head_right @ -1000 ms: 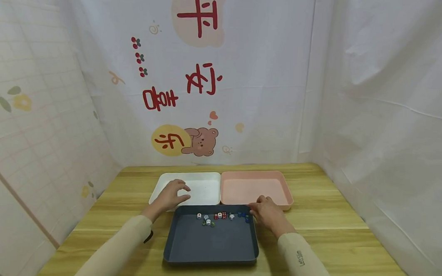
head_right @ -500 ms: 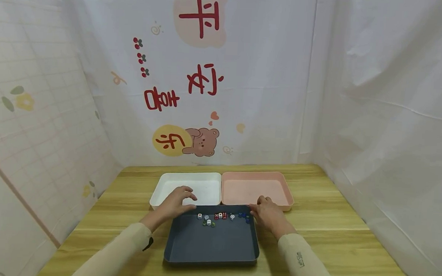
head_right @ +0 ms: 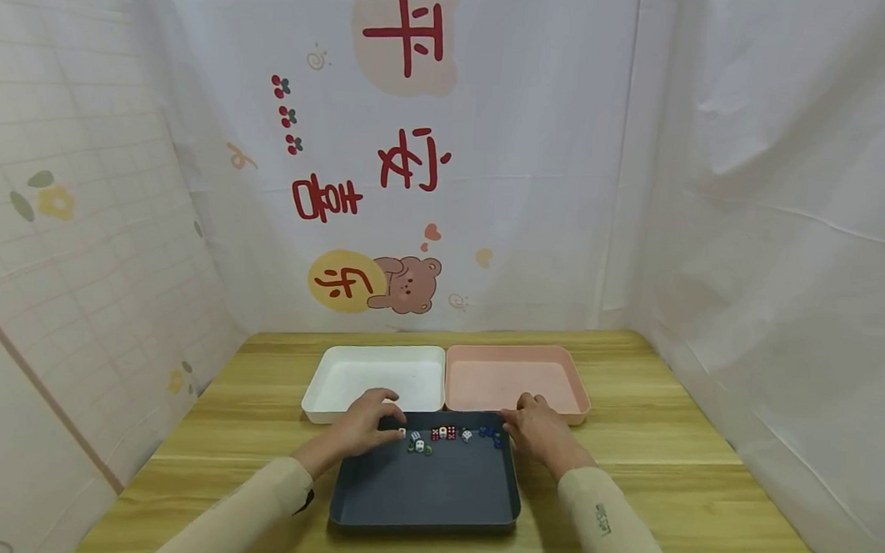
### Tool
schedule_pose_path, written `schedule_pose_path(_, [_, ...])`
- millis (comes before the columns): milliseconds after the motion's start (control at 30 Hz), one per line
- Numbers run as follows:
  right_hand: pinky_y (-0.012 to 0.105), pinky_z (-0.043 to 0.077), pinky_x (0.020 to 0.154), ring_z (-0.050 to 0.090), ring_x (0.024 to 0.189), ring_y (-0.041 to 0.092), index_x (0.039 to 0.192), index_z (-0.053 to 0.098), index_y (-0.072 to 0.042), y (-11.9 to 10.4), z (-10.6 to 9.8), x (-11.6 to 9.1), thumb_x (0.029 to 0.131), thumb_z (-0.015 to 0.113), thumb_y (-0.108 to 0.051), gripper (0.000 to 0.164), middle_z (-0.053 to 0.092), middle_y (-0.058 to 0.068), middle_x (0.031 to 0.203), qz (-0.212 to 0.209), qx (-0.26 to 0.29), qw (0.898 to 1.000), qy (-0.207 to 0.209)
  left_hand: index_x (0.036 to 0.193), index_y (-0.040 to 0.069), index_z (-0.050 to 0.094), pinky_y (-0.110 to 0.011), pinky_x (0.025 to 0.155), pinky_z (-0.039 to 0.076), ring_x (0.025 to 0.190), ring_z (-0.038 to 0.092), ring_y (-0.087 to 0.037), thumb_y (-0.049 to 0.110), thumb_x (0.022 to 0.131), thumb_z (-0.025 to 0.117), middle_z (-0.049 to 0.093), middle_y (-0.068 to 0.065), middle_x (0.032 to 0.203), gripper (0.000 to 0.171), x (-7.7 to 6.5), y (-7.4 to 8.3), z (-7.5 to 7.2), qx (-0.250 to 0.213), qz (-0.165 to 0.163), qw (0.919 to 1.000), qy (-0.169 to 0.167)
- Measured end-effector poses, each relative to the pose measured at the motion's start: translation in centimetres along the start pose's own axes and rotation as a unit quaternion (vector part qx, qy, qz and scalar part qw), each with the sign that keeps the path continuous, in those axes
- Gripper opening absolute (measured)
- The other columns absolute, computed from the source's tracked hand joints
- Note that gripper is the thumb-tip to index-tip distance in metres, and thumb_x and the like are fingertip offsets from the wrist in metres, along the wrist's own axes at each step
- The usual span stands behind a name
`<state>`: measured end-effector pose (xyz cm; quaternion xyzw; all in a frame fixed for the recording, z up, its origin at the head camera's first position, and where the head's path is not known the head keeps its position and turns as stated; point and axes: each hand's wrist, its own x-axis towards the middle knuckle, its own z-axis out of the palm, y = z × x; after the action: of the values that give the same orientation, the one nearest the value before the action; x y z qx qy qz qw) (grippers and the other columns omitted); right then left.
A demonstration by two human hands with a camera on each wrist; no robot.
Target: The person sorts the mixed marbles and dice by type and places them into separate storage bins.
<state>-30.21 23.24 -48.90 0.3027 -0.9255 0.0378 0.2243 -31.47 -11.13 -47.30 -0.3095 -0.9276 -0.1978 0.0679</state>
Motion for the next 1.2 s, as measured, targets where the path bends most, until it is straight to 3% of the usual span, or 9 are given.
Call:
schedule_pose_path(733, [0.045, 0.052, 0.068, 0.056, 0.077, 0.033, 0.102, 0.073, -0.011, -0.3, -0.6, 0.1, 0.090, 0.072, -0.012, 0.012, 0.058, 0.012, 0.089, 0.012, 0.019, 1.000, -0.015, 0.092, 0.017, 0.077, -0.052, 0.107, 0.034, 0.127, 0.045, -0.037, 0.027, 0.082, 0.083, 0.053, -0.020, 0.132, 0.015, -0.2, 0.2, 2.6, 0.055, 0.027, 0.9981, -0.005])
schedule_pose_path(1067, [0.045, 0.051, 0.071, 0.056, 0.079, 0.034, 0.107, 0.075, -0.011, -0.1, -0.4, 0.0, 0.090, 0.072, -0.012, 0.017, 0.058, 0.012, 0.090, 0.023, 0.026, 0.999, -0.019, 0.092, 0.023, 0.077, -0.064, 0.109, 0.026, 0.134, 0.039, -0.034, 0.030, 0.082, 0.082, 0.053, -0.015, 0.135, 0.013, 0.0, 0.4, 3.1, 0.089, 0.021, 0.9957, -0.014])
schedule_pose_path(1100, [0.044, 0.051, 0.070, 0.056, 0.079, 0.033, 0.108, 0.076, -0.013, 0.3, 0.3, -0.1, 0.096, 0.067, -0.020, 0.016, 0.058, 0.011, 0.090, 0.018, 0.023, 0.999, -0.014, 0.092, 0.023, 0.077, -0.064, 0.109, 0.025, 0.134, 0.039, -0.034, 0.030, 0.082, 0.082, 0.053, -0.015, 0.135, 0.013, 0.1, 0.4, 3.2, 0.091, 0.021, 0.9956, -0.014])
schedule_pose_path(1200, [0.044, 0.052, 0.070, 0.056, 0.079, 0.033, 0.108, 0.076, -0.012, 0.3, 0.3, -0.1, 0.096, 0.066, -0.019, 0.017, 0.058, 0.012, 0.091, 0.019, 0.024, 0.999, -0.018, 0.091, 0.024, 0.077, -0.064, 0.109, 0.025, 0.134, 0.038, -0.033, 0.030, 0.081, 0.082, 0.053, -0.014, 0.135, 0.012, 0.2, 0.4, 3.4, 0.099, 0.018, 0.9947, -0.017])
